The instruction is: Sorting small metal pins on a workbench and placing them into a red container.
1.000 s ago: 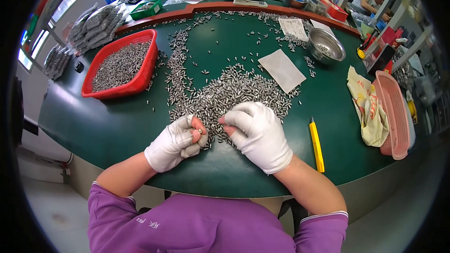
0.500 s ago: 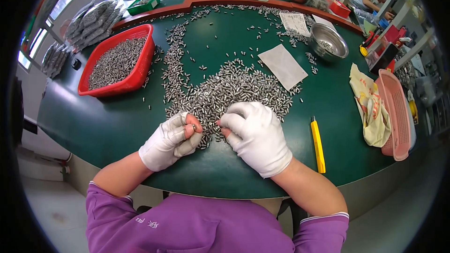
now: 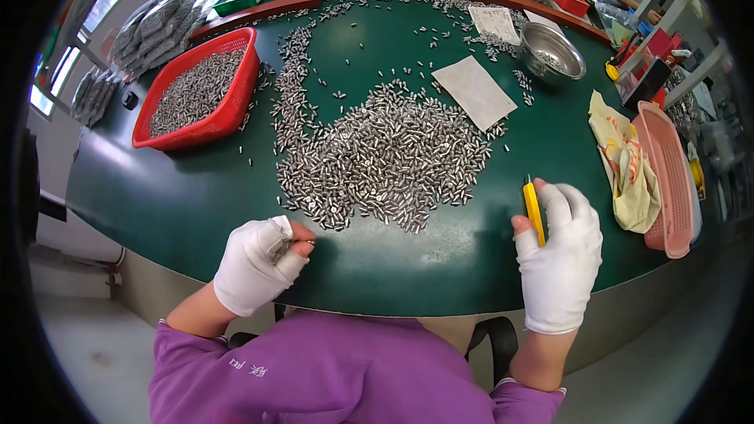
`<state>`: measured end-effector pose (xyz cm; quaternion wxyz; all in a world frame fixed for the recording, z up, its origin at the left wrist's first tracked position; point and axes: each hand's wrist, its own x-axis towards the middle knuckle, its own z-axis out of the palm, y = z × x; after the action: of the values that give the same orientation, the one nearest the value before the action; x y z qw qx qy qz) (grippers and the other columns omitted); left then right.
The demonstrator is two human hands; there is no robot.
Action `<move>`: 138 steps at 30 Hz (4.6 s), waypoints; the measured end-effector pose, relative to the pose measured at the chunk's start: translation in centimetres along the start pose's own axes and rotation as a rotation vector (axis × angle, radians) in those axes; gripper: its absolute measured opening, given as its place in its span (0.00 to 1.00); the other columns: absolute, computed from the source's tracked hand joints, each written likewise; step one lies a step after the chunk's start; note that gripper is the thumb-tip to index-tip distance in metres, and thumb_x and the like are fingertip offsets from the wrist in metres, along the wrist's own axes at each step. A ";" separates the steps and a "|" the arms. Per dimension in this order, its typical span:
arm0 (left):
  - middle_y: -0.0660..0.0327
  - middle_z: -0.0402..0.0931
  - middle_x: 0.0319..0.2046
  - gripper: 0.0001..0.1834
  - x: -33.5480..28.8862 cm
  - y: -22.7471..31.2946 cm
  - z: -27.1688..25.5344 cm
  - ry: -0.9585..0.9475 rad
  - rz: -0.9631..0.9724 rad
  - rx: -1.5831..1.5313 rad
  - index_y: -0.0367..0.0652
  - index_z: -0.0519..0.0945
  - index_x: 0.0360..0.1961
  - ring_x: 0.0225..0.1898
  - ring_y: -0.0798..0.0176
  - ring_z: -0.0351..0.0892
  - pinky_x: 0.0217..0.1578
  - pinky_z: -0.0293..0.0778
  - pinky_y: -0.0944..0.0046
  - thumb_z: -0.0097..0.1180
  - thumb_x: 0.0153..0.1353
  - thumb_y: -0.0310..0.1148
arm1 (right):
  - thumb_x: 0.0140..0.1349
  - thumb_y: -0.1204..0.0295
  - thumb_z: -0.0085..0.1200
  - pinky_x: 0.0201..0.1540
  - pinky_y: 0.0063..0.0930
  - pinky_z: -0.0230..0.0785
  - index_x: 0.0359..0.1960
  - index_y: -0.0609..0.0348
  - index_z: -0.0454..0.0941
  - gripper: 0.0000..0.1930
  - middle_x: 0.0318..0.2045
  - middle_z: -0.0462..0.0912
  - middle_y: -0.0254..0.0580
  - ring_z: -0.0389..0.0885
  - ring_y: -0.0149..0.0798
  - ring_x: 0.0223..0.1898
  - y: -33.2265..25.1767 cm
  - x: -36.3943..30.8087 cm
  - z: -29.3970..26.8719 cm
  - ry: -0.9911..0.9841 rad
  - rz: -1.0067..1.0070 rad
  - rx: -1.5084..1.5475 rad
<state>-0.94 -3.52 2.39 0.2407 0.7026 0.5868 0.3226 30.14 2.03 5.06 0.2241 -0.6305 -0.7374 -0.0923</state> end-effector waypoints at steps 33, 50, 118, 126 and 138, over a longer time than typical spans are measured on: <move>0.60 0.79 0.23 0.05 -4.1 0.4 1.4 -0.044 -0.178 0.134 0.48 0.78 0.29 0.28 0.52 0.80 0.29 0.75 0.56 0.63 0.53 0.30 | 0.64 0.69 0.51 0.22 0.38 0.71 0.69 0.47 0.65 0.29 0.15 0.76 0.40 0.77 0.43 0.16 -6.7 -8.6 1.3 -0.717 -0.436 0.532; 0.62 0.79 0.23 0.06 -4.1 0.9 1.4 -0.034 -0.143 0.228 0.48 0.76 0.27 0.28 0.54 0.80 0.30 0.74 0.57 0.63 0.53 0.31 | 0.66 0.68 0.50 0.19 0.36 0.70 0.68 0.48 0.66 0.27 0.12 0.74 0.38 0.76 0.42 0.13 -7.1 -8.5 1.9 -0.709 -0.467 0.572; 0.64 0.74 0.35 0.12 -0.5 -0.1 4.3 0.016 -0.365 -1.497 0.48 0.73 0.47 0.23 0.76 0.57 0.25 0.55 0.75 0.57 0.68 0.40 | 0.40 0.72 0.67 0.55 0.49 0.68 0.30 0.52 0.78 0.13 0.49 0.76 0.41 0.72 0.54 0.55 -7.4 3.6 7.5 -0.210 -0.828 0.557; 0.65 0.72 0.38 0.17 -0.5 -0.5 4.4 -0.045 -0.373 -1.494 0.46 0.72 0.52 0.25 0.76 0.61 0.27 0.57 0.75 0.56 0.68 0.41 | 0.47 0.74 0.64 0.56 0.49 0.67 0.32 0.53 0.75 0.11 0.49 0.77 0.43 0.73 0.55 0.56 -7.4 3.2 7.6 -0.214 -0.749 0.580; 0.66 0.75 0.32 0.08 0.0 1.4 3.7 -0.171 -0.548 -1.257 0.46 0.73 0.43 0.24 0.76 0.66 0.25 0.63 0.75 0.57 0.68 0.34 | 0.48 0.72 0.67 0.52 0.42 0.71 0.33 0.52 0.81 0.10 0.46 0.80 0.41 0.78 0.50 0.49 -8.2 3.0 6.8 -0.385 -0.580 1.065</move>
<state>2.70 -3.65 0.89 0.7204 0.2791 0.4239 0.4727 20.41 6.01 1.60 0.3362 -0.2126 -0.8500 0.3453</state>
